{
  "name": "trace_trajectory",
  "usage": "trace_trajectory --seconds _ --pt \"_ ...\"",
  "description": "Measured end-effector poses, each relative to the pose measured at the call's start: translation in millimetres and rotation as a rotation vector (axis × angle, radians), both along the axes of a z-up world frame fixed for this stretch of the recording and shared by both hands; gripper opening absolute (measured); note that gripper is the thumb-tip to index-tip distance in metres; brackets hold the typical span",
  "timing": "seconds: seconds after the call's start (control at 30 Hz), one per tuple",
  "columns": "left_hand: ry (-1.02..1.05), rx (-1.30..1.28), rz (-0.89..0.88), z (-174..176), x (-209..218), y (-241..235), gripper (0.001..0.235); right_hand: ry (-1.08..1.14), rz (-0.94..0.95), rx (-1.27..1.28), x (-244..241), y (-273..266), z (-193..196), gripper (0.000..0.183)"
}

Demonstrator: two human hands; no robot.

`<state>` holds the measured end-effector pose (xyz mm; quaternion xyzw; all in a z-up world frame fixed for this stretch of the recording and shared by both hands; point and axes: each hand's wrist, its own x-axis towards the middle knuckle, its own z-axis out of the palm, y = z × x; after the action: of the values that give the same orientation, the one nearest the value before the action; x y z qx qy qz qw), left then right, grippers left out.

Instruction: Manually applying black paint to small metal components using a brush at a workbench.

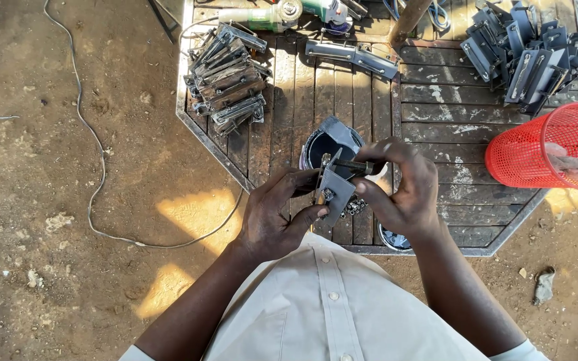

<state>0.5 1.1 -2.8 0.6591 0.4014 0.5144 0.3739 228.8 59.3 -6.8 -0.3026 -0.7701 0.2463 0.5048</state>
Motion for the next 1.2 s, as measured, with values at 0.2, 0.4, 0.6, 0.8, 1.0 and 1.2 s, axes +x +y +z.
trace_trajectory --seconds 0.2,0.4,0.6,0.8,1.0,1.2 --pt "0.033 0.001 -0.016 -2 -1 3 0.038 -0.014 -0.067 -0.025 -11 3 2 0.037" --pt "-0.001 -0.019 -0.022 2 -2 2 0.038 0.000 -0.043 0.064 -12 -1 15 0.020" --pt "-0.016 -0.019 -0.033 -3 1 3 0.040 0.105 0.001 -0.013 -9 5 -6 0.032" --pt "0.002 -0.019 -0.037 -4 1 2 0.040 -0.011 -0.090 0.017 -9 1 -2 0.035" --pt "-0.055 -0.052 -0.044 -1 3 2 0.039 -0.015 -0.012 0.114 -9 -1 16 0.018" --pt "-0.040 -0.046 -0.047 -8 6 3 0.040 0.083 -0.059 0.044 -7 2 3 0.035"
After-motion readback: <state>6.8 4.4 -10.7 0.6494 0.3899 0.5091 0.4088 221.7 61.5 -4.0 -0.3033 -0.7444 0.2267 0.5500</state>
